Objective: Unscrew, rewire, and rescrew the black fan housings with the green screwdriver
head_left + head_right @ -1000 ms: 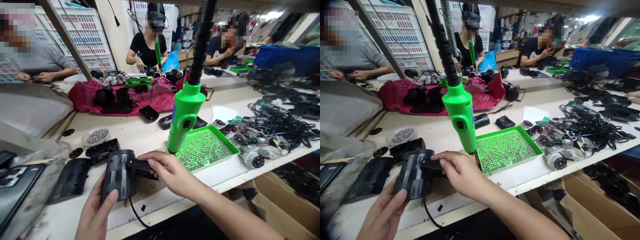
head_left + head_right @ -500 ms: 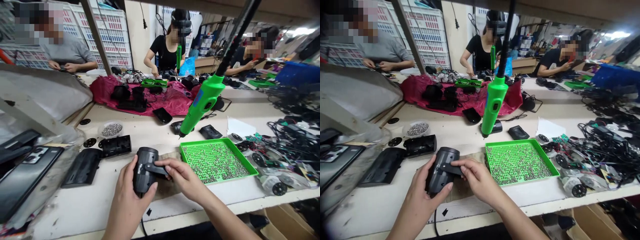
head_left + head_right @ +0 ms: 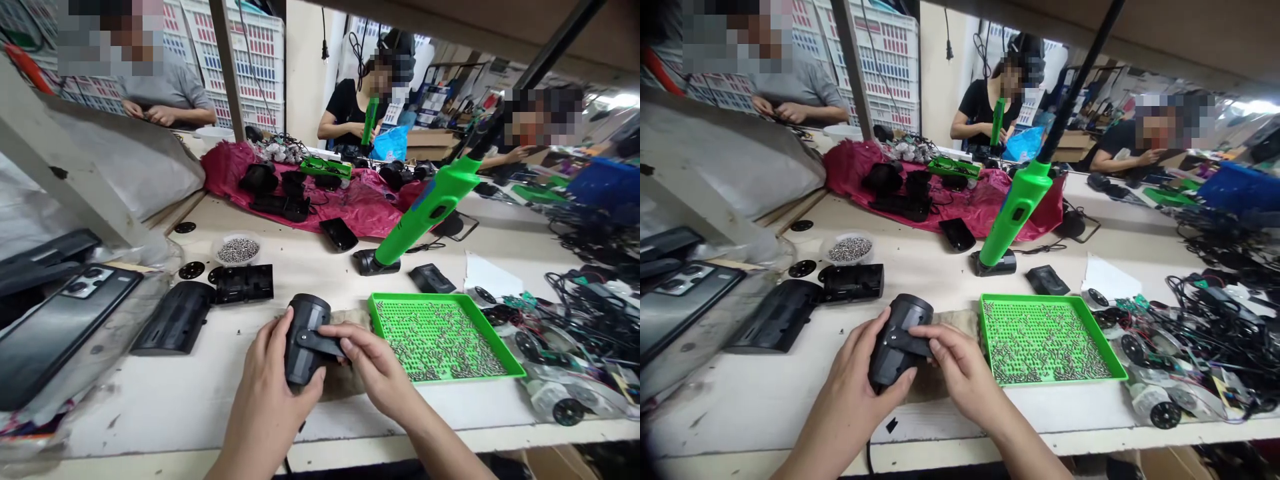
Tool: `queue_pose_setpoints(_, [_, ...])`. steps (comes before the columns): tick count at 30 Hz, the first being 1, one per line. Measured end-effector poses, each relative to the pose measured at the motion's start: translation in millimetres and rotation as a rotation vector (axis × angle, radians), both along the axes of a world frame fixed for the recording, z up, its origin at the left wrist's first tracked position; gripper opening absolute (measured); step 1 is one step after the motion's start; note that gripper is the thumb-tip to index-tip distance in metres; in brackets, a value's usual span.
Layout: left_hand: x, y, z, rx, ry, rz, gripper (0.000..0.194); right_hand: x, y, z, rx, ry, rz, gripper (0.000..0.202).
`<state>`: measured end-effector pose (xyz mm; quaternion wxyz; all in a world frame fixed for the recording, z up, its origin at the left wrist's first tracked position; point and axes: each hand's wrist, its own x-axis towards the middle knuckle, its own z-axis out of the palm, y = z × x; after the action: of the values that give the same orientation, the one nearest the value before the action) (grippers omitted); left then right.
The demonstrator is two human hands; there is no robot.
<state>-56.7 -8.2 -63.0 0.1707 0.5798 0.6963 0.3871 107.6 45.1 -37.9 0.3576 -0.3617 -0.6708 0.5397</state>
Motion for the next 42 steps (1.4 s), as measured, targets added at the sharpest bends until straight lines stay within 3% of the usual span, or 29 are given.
queue_pose_setpoints(6, [0.8,5.2,7.3,-0.017,0.007,-0.026,0.072,-1.0,4.8,-4.0,-0.085,0.046,-0.08,0.028])
queue_pose_setpoints(10, [1.4,14.3,19.5,-0.091,0.023,-0.055,0.073,3.3,12.6,-1.2,-0.079,-0.026,-0.094,0.027])
queue_pose_setpoints(12, [1.2,19.5,27.0,-0.161,0.033,-0.069,0.074,3.8,14.6,4.2,0.012,-0.115,-0.095,0.027])
queue_pose_setpoints(16, [0.0,26.1,36.5,-0.214,0.067,-0.085,0.075,-0.8,15.3,13.4,0.355,-0.365,-0.042,0.031])
queue_pose_setpoints(21, [-0.5,26.8,41.6,-0.226,0.077,-0.104,0.07,-7.4,20.0,2.3,0.572,-0.44,-0.046,0.043])
queue_pose_setpoints(27, [0.1,30.4,50.4,-0.205,0.109,-0.134,0.051,-11.5,18.6,-10.3,0.62,-0.381,-0.156,0.041])
queue_pose_setpoints(34, [-3.9,32.8,54.7,-0.251,0.111,-0.164,0.048,-15.2,15.4,7.8,0.543,-0.319,-0.258,0.035])
queue_pose_setpoints(39, [-12.3,35.9,51.8,-0.256,0.059,-0.153,0.054,-10.7,20.5,22.1,0.615,-0.509,-0.035,0.035])
queue_pose_setpoints(42, [-25.8,48.0,55.3,-0.286,-0.023,-0.18,0.04,-7.4,21.8,18.5,0.725,-0.605,-0.067,0.037])
